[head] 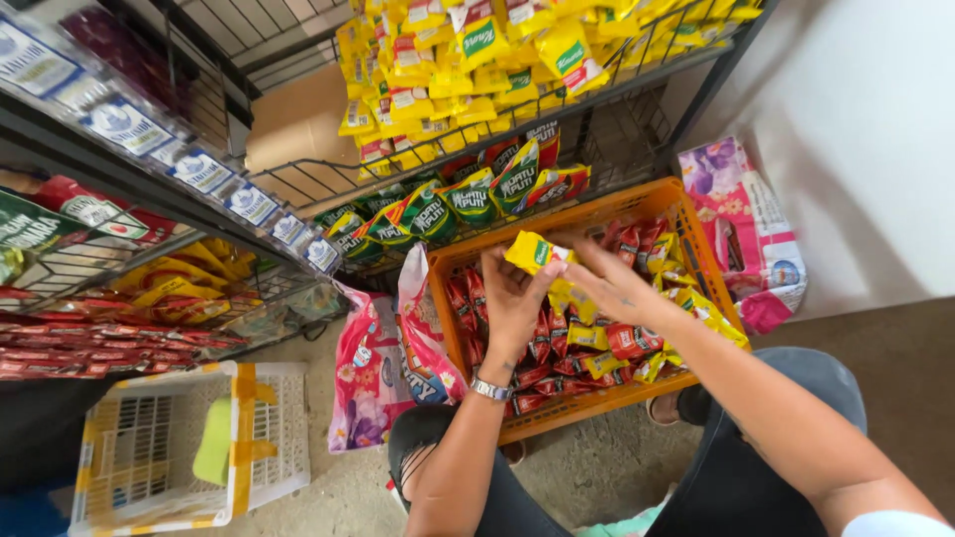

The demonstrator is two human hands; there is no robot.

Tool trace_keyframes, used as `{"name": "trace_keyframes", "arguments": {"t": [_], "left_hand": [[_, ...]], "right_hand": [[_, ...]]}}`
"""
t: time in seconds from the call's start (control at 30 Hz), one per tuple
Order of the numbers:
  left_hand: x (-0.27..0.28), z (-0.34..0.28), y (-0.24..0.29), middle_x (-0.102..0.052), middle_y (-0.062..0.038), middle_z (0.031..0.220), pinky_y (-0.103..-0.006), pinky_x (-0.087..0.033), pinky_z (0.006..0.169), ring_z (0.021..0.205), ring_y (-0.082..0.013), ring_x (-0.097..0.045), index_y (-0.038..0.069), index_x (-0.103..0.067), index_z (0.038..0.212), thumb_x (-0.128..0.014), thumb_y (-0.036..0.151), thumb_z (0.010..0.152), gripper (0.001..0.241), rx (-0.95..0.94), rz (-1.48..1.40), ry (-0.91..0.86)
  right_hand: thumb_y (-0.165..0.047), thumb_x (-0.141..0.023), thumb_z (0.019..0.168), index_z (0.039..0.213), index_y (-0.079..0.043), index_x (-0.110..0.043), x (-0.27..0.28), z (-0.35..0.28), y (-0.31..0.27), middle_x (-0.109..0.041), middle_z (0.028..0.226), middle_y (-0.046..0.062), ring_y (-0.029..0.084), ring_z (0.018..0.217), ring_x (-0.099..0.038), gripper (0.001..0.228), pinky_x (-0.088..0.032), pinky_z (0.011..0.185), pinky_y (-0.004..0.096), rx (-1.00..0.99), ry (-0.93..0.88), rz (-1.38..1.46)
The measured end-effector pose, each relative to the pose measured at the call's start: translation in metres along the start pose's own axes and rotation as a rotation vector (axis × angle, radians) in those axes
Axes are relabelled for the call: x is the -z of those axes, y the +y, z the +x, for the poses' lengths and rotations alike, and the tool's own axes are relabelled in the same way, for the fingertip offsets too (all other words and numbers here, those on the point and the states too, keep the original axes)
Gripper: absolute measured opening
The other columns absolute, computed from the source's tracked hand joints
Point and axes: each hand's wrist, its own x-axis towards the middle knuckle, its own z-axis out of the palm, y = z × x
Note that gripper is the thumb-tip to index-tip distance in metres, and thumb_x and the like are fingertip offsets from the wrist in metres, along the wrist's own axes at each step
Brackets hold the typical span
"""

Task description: Stocking and organizing small seasoning packets from a crate onto shelves in a grocery store.

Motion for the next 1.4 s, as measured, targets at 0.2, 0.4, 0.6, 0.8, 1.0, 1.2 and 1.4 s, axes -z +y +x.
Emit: {"name": "trace_keyframes", "arguments": {"t": [0.2,0.4,0.6,0.8,1.0,1.2,1.4], "left_hand": [[-0.019,-0.003,0.031,-0.063,-0.009,0.116,-0.0302,-0.056,0.092,0.106,-0.0175,-0.066,0.004,-0.041,0.126,-0.079,-0.003,0.087,0.055,-0.227,0.045,0.100],[-0.089,-0.013,0.138,-0.058,-0.007,0.111,-0.0289,-0.059,0.084,0.099,-0.0147,-0.068,0.003,-0.052,0.120,-0.084,0.001,0.080,0.051,-0.434,0.508,0.057],[-0.130,0.034,0.202,-0.058,-0.010,0.107,-0.0311,-0.054,0.086,0.099,-0.0165,-0.060,0.003,-0.054,0.124,-0.088,0.008,0.082,0.055,-0.844,0.831,0.004],[-0.114,0.126,0.229,-0.061,-0.008,0.108,-0.0284,-0.054,0.080,0.097,-0.0146,-0.060,0.007,-0.046,0.139,-0.069,0.020,0.096,0.050,-0.462,0.311,-0.057],[-0.093,0.179,0.232,-0.055,-0.006,0.135,-0.0445,-0.062,0.077,0.117,-0.0202,-0.059,0.014,-0.046,0.144,-0.056,0.034,0.093,0.056,-0.055,0.349,-0.121],[-0.101,0.201,0.208,-0.043,-0.028,0.159,-0.0565,-0.043,0.119,0.135,-0.0463,-0.051,0.001,-0.048,0.149,-0.058,0.041,0.102,0.062,-0.551,1.427,-0.086],[-0.101,0.172,0.197,-0.035,-0.027,0.160,-0.0710,-0.017,0.118,0.154,-0.0431,-0.028,-0.004,-0.033,0.152,-0.058,0.048,0.096,0.080,-0.607,1.543,-0.019]], "right_hand": [[-0.025,-0.050,0.105,0.132,-0.003,-0.062,-0.010,0.001,0.010,-0.062,0.107,0.016,0.024,0.098,-0.053,0.037,-0.048,0.085,0.038,-0.284,-0.055,0.010],[-0.007,-0.049,0.105,0.131,0.003,-0.052,-0.001,-0.007,-0.074,-0.057,0.129,0.015,0.023,0.122,-0.054,0.028,-0.041,0.106,0.033,0.458,0.150,-0.030],[-0.004,-0.046,0.107,0.145,0.007,-0.042,0.029,0.034,-0.148,-0.052,0.141,0.018,0.025,0.135,-0.048,0.041,-0.035,0.115,0.035,0.685,0.519,-0.178],[-0.034,-0.053,0.104,0.120,-0.006,-0.068,0.085,0.138,-0.218,-0.074,0.105,0.006,0.018,0.091,-0.070,0.036,-0.057,0.082,0.038,-0.032,0.253,0.591],[-0.021,-0.055,0.097,0.107,-0.008,-0.069,0.139,0.304,-0.156,-0.072,0.097,0.006,0.020,0.086,-0.070,0.022,-0.057,0.073,0.038,0.153,0.427,0.355],[-0.012,-0.066,0.088,0.117,-0.008,-0.073,0.151,0.372,-0.138,-0.072,0.113,0.021,0.043,0.107,-0.065,0.030,-0.053,0.089,0.051,0.699,0.872,-0.948],[-0.020,-0.071,0.071,0.112,-0.006,-0.074,0.157,0.346,-0.152,-0.066,0.116,0.027,0.051,0.110,-0.059,0.044,-0.047,0.084,0.064,0.438,0.795,-1.143]]}}
